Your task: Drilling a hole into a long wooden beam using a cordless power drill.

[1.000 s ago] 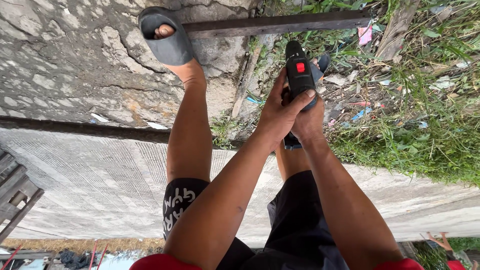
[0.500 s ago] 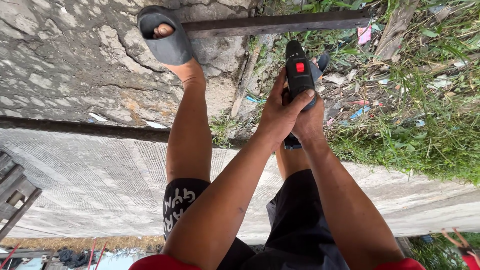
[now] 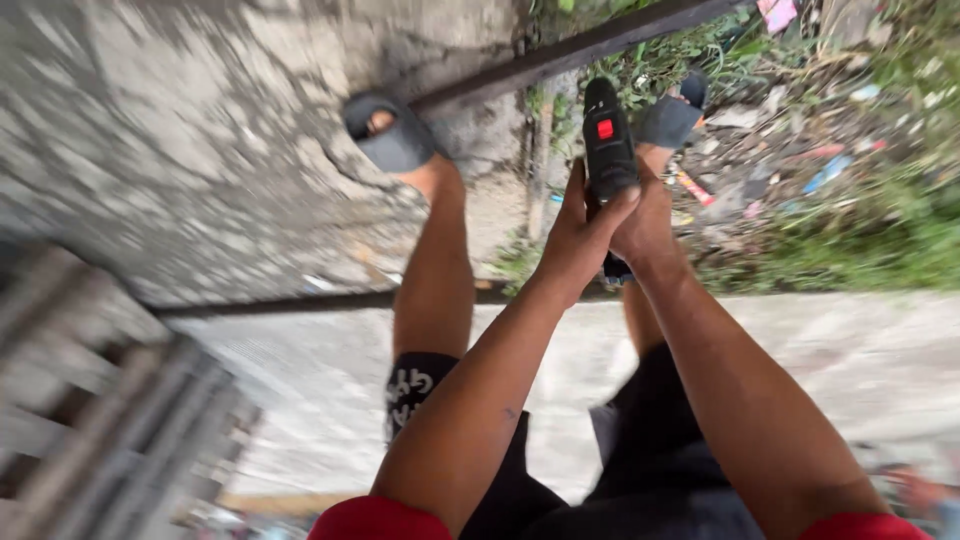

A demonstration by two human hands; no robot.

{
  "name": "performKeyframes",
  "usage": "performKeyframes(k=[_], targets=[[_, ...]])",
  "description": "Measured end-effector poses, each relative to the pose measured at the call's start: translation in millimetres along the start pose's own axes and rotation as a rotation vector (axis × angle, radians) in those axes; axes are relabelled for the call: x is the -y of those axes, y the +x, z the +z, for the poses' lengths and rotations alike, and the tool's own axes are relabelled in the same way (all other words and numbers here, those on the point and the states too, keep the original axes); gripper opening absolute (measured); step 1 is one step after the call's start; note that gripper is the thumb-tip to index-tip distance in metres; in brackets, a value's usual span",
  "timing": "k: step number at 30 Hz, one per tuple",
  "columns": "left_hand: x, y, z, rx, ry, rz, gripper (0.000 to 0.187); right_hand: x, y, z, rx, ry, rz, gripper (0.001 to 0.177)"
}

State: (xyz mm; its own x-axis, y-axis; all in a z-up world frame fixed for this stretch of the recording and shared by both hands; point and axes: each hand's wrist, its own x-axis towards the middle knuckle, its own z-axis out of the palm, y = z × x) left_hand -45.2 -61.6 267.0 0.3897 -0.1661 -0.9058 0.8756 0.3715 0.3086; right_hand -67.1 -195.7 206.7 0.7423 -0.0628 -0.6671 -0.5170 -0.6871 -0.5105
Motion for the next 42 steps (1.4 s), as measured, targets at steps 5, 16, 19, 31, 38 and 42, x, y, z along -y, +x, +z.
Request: performKeyframes(k=[5, 16, 19, 31, 38, 42], targets=[[5, -4, -30, 0.096, 0.233, 0.025, 0.104, 26, -8, 19, -0.089, 0.043, 0.043, 0.052], [20, 2, -2, -0.025, 0.192, 0.147, 0.075, 23, -8, 19, 0.075, 0.214, 0.205, 0.051], [23, 1, 4, -0.053, 0.143, 0.182, 0.078, 14, -8, 20, 0.081, 0.174, 0.104, 0.045], [40, 30, 8, -0.117, 0.289, 0.249, 0.108, -33, 5, 31, -0.012, 0.115, 0.064, 0.065], [33, 22, 17, -0.097, 0.258, 0.158, 0.118, -39, 10, 22, 0.063, 0.054, 0.069, 0.052], [32, 24, 19, -0.063, 0.181, 0.202, 0.12, -57, 17, 26, -0.012, 0.022, -0.01, 0.063]])
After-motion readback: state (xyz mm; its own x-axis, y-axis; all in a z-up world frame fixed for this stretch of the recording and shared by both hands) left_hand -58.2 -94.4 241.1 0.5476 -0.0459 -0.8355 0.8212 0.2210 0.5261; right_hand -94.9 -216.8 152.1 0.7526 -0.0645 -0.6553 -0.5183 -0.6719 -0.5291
